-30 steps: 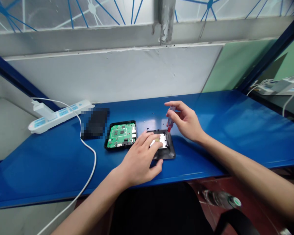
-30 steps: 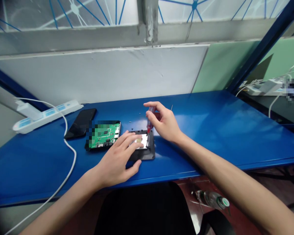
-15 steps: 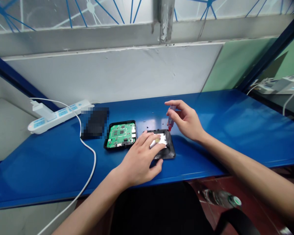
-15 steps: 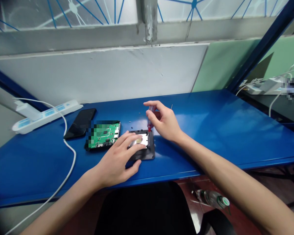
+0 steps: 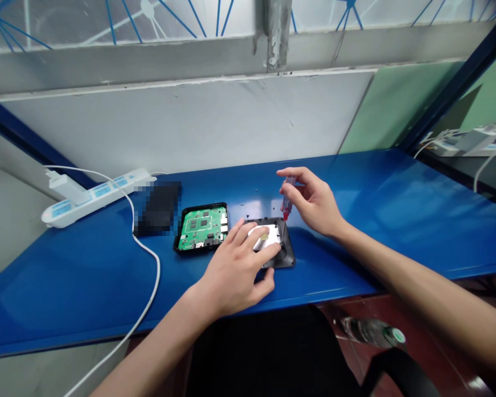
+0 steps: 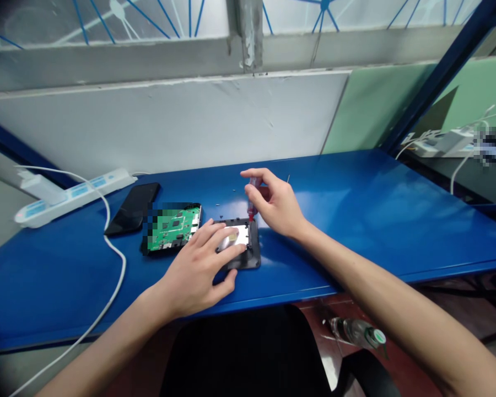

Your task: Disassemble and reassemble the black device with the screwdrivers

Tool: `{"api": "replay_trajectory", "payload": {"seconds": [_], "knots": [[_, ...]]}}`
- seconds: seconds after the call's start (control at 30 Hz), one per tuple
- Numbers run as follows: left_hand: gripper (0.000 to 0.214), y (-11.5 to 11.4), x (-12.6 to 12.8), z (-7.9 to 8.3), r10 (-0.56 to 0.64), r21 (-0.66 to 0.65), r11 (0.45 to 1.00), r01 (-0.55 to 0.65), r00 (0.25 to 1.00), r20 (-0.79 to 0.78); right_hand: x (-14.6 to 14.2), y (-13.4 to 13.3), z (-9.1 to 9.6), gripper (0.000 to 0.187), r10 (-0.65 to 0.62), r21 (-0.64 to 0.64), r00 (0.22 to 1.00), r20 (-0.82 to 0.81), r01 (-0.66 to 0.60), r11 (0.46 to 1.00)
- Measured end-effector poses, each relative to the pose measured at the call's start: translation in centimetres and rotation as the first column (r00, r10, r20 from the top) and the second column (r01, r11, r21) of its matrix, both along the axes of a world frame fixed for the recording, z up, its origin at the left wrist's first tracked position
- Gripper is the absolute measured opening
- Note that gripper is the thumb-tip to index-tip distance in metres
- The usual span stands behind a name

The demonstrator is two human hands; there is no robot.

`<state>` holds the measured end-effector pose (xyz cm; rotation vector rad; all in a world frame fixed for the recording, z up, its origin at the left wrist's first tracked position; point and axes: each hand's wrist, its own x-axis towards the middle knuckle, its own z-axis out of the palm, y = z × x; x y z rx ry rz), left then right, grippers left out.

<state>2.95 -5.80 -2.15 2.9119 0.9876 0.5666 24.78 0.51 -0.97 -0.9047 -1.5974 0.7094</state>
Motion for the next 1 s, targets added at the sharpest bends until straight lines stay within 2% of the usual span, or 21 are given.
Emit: {"api": "replay_trajectory", "payload": {"seconds": [0.47,1.0], "knots": [[0.037,0.04,0.04,0.01,0.004,-0.028,1.0,-0.004,1.0,-0.012,-0.03,0.0,-0.05,0.024,0.01,0.01,1.0,-0.01,-0.01,1.0],[0.038,0.0,0.14,-0.16,0.008,-0.045,0.999,-0.007,1.0,0.016,-0.27,-0.39,0.03,0.024,0.105,0.053,0.993,-0.049,-0.102,0.993]]}}
